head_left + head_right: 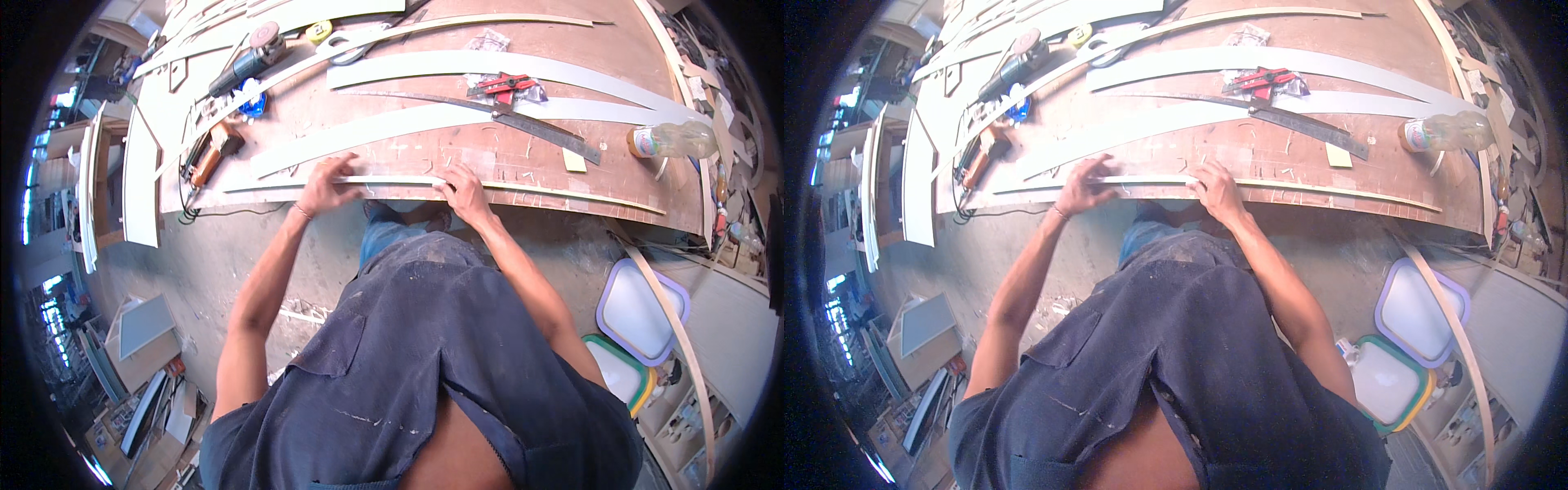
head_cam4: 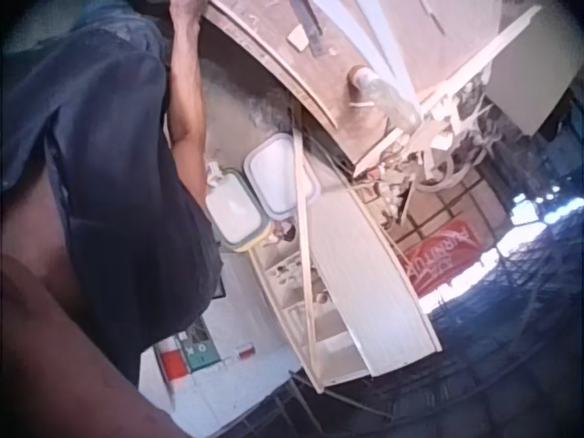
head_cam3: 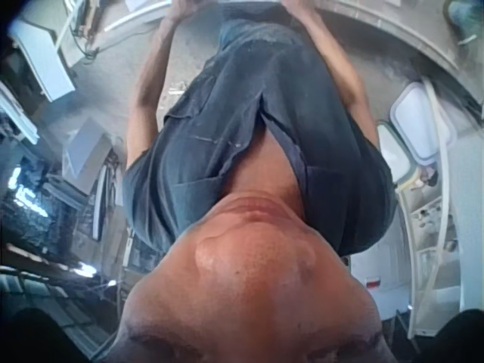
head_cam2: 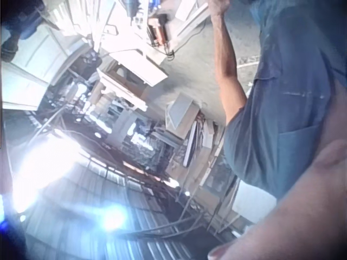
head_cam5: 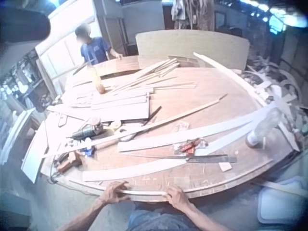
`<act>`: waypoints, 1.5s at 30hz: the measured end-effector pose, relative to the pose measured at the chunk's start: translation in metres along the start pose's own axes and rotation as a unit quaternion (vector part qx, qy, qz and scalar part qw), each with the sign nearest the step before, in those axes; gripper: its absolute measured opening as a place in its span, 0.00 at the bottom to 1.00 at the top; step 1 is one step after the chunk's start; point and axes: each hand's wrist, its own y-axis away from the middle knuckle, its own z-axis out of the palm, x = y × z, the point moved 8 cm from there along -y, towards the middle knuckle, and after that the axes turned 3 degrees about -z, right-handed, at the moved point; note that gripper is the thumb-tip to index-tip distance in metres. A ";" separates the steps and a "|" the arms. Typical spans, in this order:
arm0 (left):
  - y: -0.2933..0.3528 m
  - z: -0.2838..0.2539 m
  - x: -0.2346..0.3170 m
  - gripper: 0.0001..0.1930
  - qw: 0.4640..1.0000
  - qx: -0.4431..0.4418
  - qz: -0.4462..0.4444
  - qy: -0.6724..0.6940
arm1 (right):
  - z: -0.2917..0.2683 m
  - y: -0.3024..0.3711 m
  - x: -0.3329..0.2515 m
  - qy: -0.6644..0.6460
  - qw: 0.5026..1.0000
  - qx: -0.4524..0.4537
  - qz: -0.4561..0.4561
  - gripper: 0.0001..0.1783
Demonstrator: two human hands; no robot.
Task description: The person handles thin wooden strips and curved pieces on a workbench, aligning them and using a utility knife to trim edges. They also use a nail gun to fasten pieces together while another person works nearby.
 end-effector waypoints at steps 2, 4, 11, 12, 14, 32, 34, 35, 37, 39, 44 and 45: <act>-0.013 0.027 0.036 0.32 0.993 -0.010 0.053 -0.101 | -0.001 0.000 0.003 -0.010 1.000 -0.003 0.029 0.17; -0.031 0.070 0.065 0.27 0.996 -0.004 0.090 -0.026 | 0.002 0.000 0.005 -0.035 0.997 -0.038 0.060 0.27; -0.054 0.111 0.091 0.16 0.996 0.011 0.083 -0.006 | -0.006 0.003 0.003 -0.060 0.995 -0.039 0.076 0.31; -0.054 0.114 0.092 0.16 0.994 0.030 0.103 -0.004 | -0.006 0.002 0.002 -0.053 0.996 -0.039 0.062 0.31; -0.051 0.115 0.098 0.12 0.988 0.069 0.133 0.031 | -0.005 0.002 0.004 -0.062 0.995 -0.041 0.071 0.31; -0.049 0.119 0.087 0.32 0.996 0.048 0.033 0.073 | -0.013 0.007 0.023 -0.164 0.967 0.007 0.194 0.26; -0.061 0.120 0.077 0.45 0.990 0.023 -0.013 0.135 | -0.020 -0.003 0.052 -0.288 0.929 0.076 0.221 0.27; -0.061 0.116 0.081 0.45 0.993 0.029 0.001 0.114 | -0.031 -0.010 0.060 -0.254 0.937 0.088 0.222 0.27; -0.064 0.105 0.092 0.46 0.996 0.054 0.028 0.067 | -0.065 -0.041 0.071 -0.186 0.954 0.104 0.210 0.28; -0.059 0.106 0.098 0.46 0.993 0.076 0.034 0.078 | -0.102 -0.076 0.082 -0.016 0.980 0.088 0.179 0.27; -0.053 0.105 0.100 0.37 0.986 0.162 -0.019 -0.017 | -0.132 -0.141 0.132 0.277 0.959 -0.019 0.049 0.27; -0.051 0.105 0.104 0.35 0.981 0.184 -0.040 -0.049 | -0.129 -0.149 0.140 0.292 0.950 -0.089 0.070 0.27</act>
